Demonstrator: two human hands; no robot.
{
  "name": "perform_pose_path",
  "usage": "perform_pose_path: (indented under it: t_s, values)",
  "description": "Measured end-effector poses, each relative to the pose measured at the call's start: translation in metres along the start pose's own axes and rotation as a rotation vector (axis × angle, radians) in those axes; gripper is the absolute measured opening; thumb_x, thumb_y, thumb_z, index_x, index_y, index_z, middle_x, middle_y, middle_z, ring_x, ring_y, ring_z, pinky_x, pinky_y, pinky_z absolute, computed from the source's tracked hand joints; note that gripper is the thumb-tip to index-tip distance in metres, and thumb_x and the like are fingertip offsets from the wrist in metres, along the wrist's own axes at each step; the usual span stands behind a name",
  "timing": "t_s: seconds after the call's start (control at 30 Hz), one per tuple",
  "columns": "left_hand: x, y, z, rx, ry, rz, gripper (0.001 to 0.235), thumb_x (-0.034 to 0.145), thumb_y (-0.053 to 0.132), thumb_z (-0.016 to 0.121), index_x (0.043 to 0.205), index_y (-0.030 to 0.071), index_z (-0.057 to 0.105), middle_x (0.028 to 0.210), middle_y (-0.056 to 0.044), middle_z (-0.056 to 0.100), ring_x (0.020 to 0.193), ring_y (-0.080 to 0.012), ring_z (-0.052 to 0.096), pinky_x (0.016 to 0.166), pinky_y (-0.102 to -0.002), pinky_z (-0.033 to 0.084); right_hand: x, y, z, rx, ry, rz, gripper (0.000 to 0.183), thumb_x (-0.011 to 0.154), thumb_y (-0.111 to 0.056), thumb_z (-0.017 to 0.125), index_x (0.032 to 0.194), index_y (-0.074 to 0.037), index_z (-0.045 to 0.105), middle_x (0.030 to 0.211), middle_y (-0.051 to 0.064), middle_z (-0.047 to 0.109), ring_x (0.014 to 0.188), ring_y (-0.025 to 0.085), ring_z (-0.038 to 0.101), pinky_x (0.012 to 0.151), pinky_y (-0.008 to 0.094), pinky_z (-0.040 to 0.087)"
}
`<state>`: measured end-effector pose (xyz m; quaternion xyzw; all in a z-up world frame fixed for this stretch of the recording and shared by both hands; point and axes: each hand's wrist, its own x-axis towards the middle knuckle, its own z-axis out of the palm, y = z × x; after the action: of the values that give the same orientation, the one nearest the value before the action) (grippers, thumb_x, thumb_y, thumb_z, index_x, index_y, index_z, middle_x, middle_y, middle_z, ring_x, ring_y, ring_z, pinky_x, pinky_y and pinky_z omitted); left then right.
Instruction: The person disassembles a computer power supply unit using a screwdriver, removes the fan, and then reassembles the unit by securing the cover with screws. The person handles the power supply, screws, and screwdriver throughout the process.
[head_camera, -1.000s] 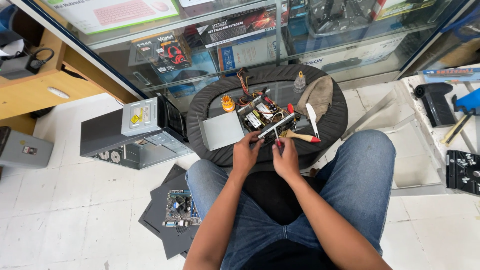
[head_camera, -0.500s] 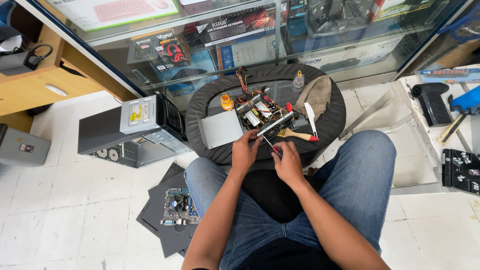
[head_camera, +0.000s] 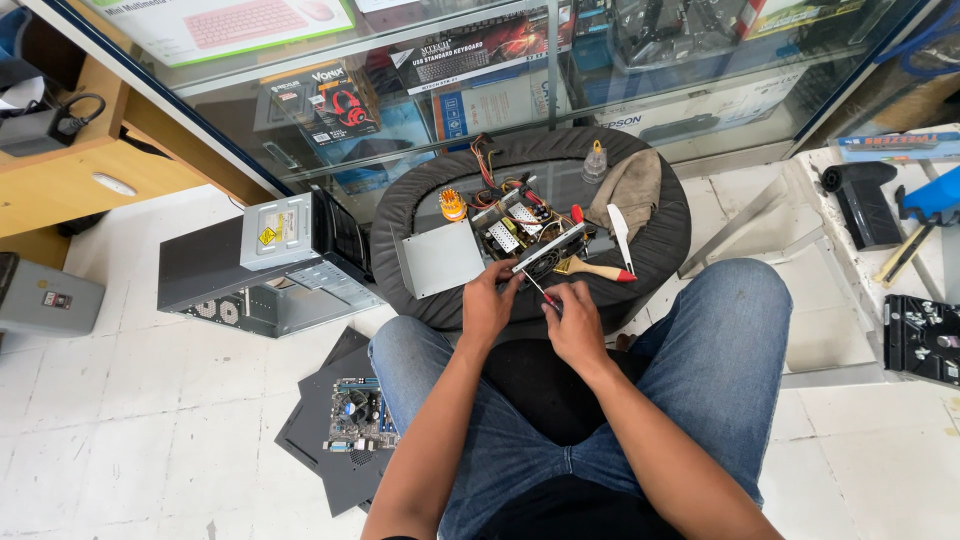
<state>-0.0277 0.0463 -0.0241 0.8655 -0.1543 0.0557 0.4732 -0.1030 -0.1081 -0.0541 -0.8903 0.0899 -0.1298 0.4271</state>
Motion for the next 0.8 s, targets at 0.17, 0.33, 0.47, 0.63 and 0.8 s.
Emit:
perform_pose_path:
  t_s: [0.17, 0.33, 0.47, 0.63, 0.8]
  values:
    - [0.001, -0.005, 0.003, 0.023, 0.0, 0.009, 0.027, 0.097, 0.016, 0.076, 0.123, 0.007, 0.071, 0.093, -0.016, 0.077, 0.098, -0.036, 0.075, 0.084, -0.053, 0.064, -0.002, -0.001, 0.004, -0.015, 0.043, -0.056, 0.022, 0.09, -0.01, 0.075, 0.111, -0.008, 0.07, 0.104, 0.012, 0.058, 0.096, 0.041, 0.072, 0.078, 0.044, 0.063]
    - [0.002, -0.01, 0.006, 0.054, 0.012, 0.017, 0.025, 0.096, 0.016, 0.077, 0.119, 0.008, 0.071, 0.092, -0.015, 0.077, 0.096, -0.034, 0.076, 0.082, -0.051, 0.065, -0.003, 0.0, 0.002, -0.031, 0.088, -0.114, 0.022, 0.091, -0.012, 0.075, 0.111, -0.008, 0.071, 0.103, 0.01, 0.057, 0.093, 0.04, 0.072, 0.074, 0.043, 0.063]
    - [0.001, -0.008, 0.005, 0.038, 0.01, 0.035, 0.023, 0.097, 0.013, 0.076, 0.118, 0.005, 0.071, 0.091, -0.017, 0.076, 0.096, -0.0371, 0.075, 0.08, -0.054, 0.064, -0.001, -0.002, 0.0, -0.046, 0.129, -0.168, 0.019, 0.092, -0.014, 0.074, 0.11, -0.007, 0.073, 0.1, 0.011, 0.057, 0.091, 0.039, 0.072, 0.071, 0.041, 0.064]
    - [0.002, -0.01, 0.006, 0.048, 0.011, 0.076, 0.022, 0.097, 0.011, 0.075, 0.118, 0.005, 0.07, 0.091, -0.017, 0.075, 0.094, -0.036, 0.076, 0.077, -0.052, 0.065, -0.001, -0.014, -0.005, -0.11, 0.132, -0.193, 0.019, 0.094, -0.016, 0.072, 0.11, -0.006, 0.073, 0.101, 0.012, 0.057, 0.088, 0.038, 0.073, 0.071, 0.04, 0.064]
    - [0.001, -0.013, 0.008, 0.056, 0.028, 0.082, 0.022, 0.096, 0.011, 0.076, 0.116, 0.006, 0.07, 0.09, -0.015, 0.075, 0.094, -0.0343, 0.076, 0.077, -0.051, 0.066, 0.002, -0.005, 0.002, -0.08, 0.111, -0.143, 0.021, 0.096, -0.02, 0.071, 0.11, -0.005, 0.073, 0.1, 0.012, 0.058, 0.089, 0.039, 0.073, 0.072, 0.04, 0.063]
